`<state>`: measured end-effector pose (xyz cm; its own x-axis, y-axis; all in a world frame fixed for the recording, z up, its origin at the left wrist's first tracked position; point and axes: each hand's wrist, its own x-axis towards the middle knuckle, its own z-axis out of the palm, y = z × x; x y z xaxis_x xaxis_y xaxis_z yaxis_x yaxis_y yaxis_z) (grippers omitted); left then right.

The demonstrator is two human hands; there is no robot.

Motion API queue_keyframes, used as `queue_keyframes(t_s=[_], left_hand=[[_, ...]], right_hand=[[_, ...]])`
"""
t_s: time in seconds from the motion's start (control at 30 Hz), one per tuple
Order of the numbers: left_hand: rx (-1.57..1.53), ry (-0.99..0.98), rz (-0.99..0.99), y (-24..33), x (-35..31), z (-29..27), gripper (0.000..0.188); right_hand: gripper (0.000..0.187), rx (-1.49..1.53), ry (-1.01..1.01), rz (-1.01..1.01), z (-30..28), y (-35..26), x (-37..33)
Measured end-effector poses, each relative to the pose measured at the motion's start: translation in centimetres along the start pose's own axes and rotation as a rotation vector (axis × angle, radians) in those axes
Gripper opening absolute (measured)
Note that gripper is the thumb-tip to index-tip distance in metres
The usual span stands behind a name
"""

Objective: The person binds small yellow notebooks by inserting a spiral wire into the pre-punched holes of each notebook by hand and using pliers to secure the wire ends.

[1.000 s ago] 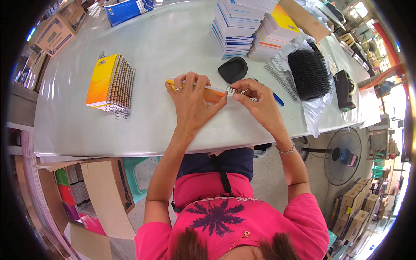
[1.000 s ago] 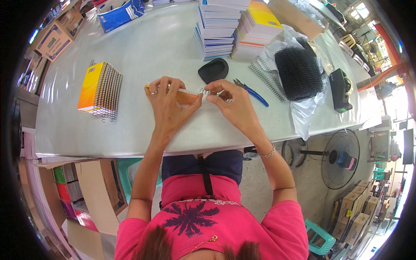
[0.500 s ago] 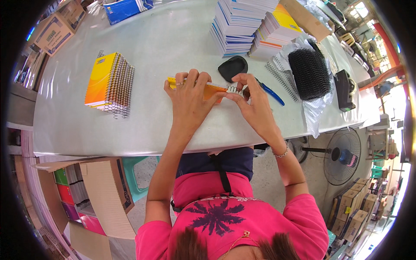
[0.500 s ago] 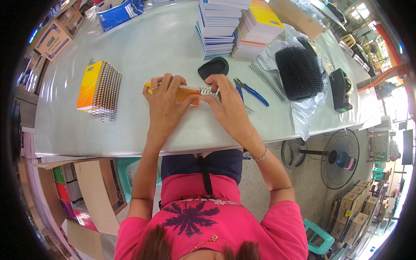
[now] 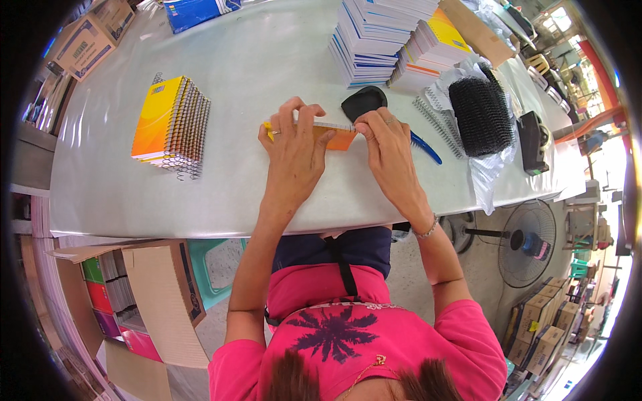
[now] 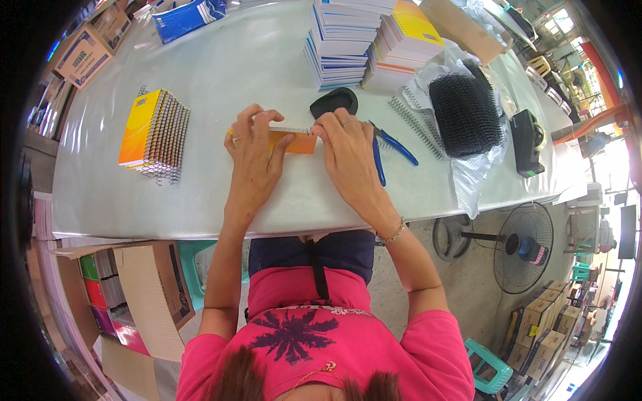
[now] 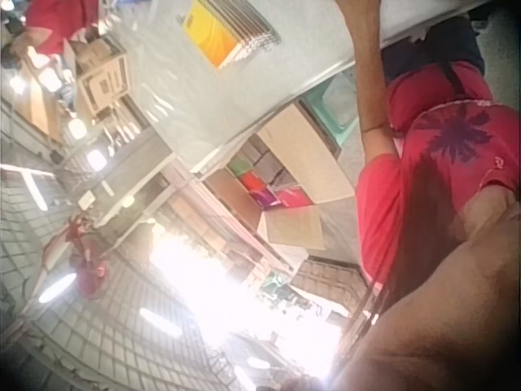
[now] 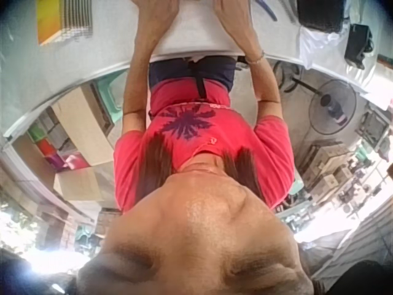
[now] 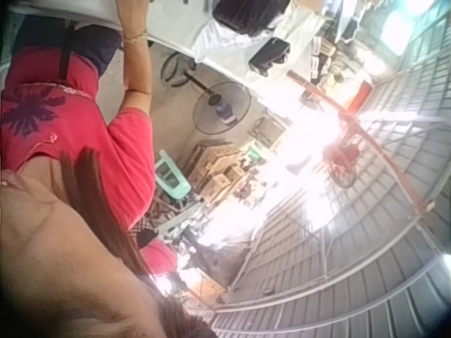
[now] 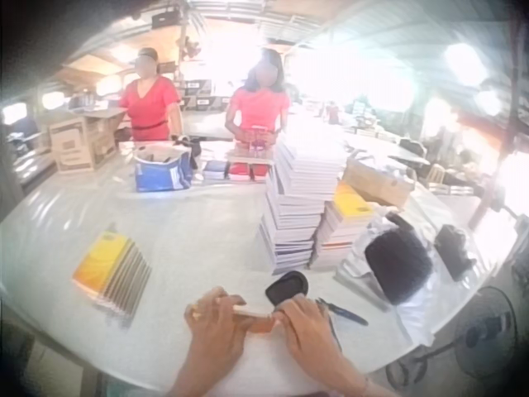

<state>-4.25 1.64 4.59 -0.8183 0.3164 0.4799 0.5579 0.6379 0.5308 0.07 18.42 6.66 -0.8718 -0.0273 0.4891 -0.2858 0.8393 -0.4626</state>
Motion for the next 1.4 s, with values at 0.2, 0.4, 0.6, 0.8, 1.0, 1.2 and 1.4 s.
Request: queue_keyframes(t_s=[0.2,0.4,0.6,0.8,1.0,1.2,1.4], left_hand=[[-0.185,0.322,-0.13,0.1,-0.6,0.3,0.041],[-0.267,0.055,-0.183,-1.5,-1.9,-0.1,0.043],[-0.309,0.008,-0.106,-2.7,-2.0,-1.5,0.052],[-0.434,0.033,-0.209,-2.6,-1.9,-1.4,0.075],[-0.402,0.027,-0.193,-3.2,-2.0,-0.7,0.073],[-0.431,0.016,-0.155,-2.8,-1.2,-0.9,0.072],[-0.409,-0.031,-0.177,-2.7,-1.4,-1.1,0.071]], right_hand=[[0.01,-0.023,-0.069,-0.018,0.1,0.0,0.2],[0.028,0.003,-0.137,0.013,-0.7,1.9,2.5],[0.049,-0.113,-0.24,0.186,2.2,6.8,3.6],[0.069,0.927,-0.618,0.394,-2.9,5.0,3.6],[0.053,0.782,-0.8,0.307,-4.6,2.6,2.7],[0.043,0.426,-0.569,0.211,-4.4,1.2,2.8],[0.039,0.832,-0.615,0.35,-4.2,2.6,1.7]])
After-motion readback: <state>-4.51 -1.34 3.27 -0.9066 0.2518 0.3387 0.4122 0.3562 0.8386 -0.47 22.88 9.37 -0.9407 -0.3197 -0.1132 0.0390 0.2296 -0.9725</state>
